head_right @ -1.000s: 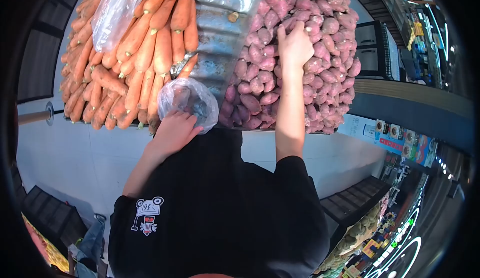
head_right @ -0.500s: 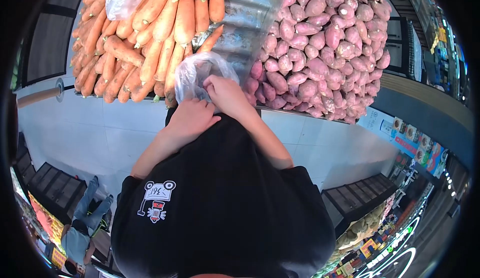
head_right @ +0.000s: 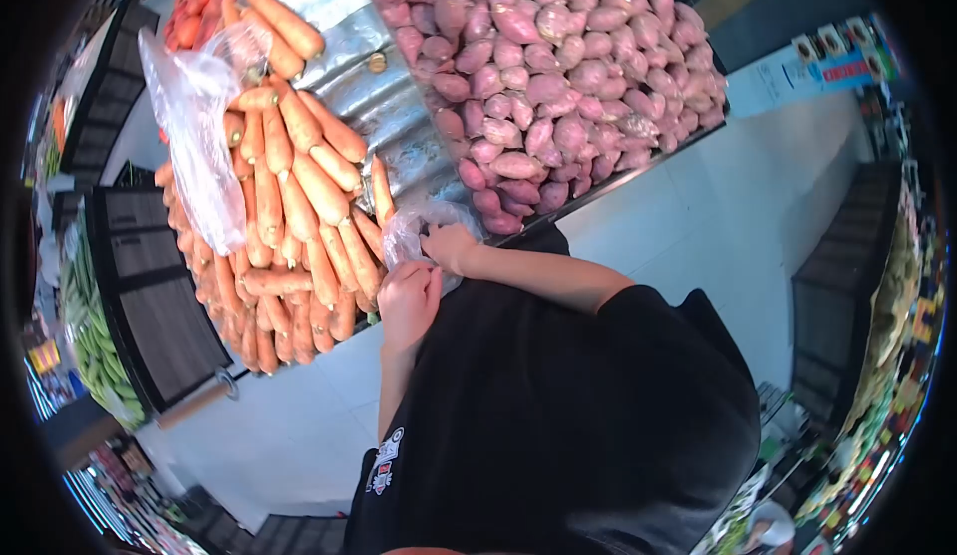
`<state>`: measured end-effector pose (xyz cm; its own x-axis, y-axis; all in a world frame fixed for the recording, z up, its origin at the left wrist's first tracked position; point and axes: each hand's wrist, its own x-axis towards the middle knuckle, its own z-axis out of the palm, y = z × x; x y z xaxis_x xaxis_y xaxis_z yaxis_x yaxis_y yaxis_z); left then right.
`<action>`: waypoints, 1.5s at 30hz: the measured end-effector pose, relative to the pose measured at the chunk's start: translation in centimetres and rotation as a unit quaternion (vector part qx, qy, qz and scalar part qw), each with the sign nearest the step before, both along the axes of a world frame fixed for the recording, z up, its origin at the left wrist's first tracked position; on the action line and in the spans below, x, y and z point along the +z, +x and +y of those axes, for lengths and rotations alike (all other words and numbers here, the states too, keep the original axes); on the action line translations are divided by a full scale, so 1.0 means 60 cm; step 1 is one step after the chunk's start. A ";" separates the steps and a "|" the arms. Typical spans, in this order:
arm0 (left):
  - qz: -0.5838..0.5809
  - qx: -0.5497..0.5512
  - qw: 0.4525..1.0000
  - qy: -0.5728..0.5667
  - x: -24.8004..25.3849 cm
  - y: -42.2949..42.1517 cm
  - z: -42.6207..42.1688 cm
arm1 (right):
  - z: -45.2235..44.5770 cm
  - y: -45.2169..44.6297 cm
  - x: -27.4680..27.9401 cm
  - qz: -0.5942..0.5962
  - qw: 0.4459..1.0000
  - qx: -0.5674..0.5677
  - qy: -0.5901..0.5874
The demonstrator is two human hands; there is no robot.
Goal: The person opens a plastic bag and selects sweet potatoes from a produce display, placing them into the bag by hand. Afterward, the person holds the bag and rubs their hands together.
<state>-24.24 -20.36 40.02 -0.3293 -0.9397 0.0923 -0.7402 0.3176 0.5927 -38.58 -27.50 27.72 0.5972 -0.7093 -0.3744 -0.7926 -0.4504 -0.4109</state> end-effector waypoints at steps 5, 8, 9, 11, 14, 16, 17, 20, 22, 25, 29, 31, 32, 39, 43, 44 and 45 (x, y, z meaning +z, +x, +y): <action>-0.062 -0.006 0.996 -0.058 0.006 -0.009 -0.017 | 0.021 -0.010 0.007 -0.111 0.990 -0.055 -0.062; -0.115 0.013 0.993 -0.030 0.001 -0.001 -0.006 | 0.023 -0.047 0.072 -0.188 0.974 -0.123 -0.019; -0.126 0.023 0.991 -0.026 0.006 -0.002 -0.005 | 0.024 -0.059 0.093 -0.193 0.970 -0.145 -0.007; -0.143 0.031 0.989 -0.034 0.008 0.001 -0.003 | 0.027 -0.084 0.132 -0.217 0.961 -0.170 0.018; -0.164 0.020 0.984 -0.065 0.007 0.007 -0.007 | 0.035 -0.123 0.194 -0.267 0.946 -0.180 0.030; -0.181 0.019 0.980 -0.080 0.007 0.009 -0.012 | 0.037 -0.142 0.220 -0.334 0.922 -0.178 0.085; -0.202 0.015 0.976 -0.076 0.011 0.009 -0.012 | 0.038 -0.151 0.231 -0.366 0.907 -0.174 0.115; -0.248 0.006 0.965 -0.080 0.029 0.010 -0.023 | 0.037 -0.187 0.266 -0.464 0.842 -0.194 0.196; -0.238 0.012 0.967 -0.089 0.031 0.012 -0.033 | 0.035 -0.208 0.282 -0.549 0.781 -0.251 0.159; -0.232 0.016 0.969 -0.083 0.051 0.006 -0.042 | 0.014 -0.240 0.274 -0.613 0.714 -0.322 0.100; -0.220 0.023 0.972 -0.076 0.070 -0.004 -0.050 | -0.024 -0.278 0.269 -0.383 0.824 -0.402 -0.114; -0.194 0.026 0.977 -0.078 0.079 -0.004 -0.051 | -0.042 -0.275 0.271 -0.353 0.829 -0.401 -0.165; -0.179 0.038 0.983 -0.035 0.085 -0.003 -0.053 | -0.053 -0.272 0.264 -0.354 0.826 -0.404 -0.174; -0.023 0.099 0.994 -0.041 0.088 0.006 -0.056 | -0.150 -0.224 0.290 -0.260 0.835 -0.429 -0.227; 0.023 0.129 0.990 -0.059 0.081 0.024 -0.052 | -0.231 -0.215 0.304 -0.220 0.811 -0.445 -0.309; 0.024 0.131 0.988 -0.072 0.082 0.027 -0.053 | -0.252 -0.215 0.318 -0.224 0.797 -0.455 -0.329; 0.033 0.136 0.988 -0.068 0.080 0.029 -0.053 | -0.275 -0.215 0.328 -0.227 0.782 -0.464 -0.349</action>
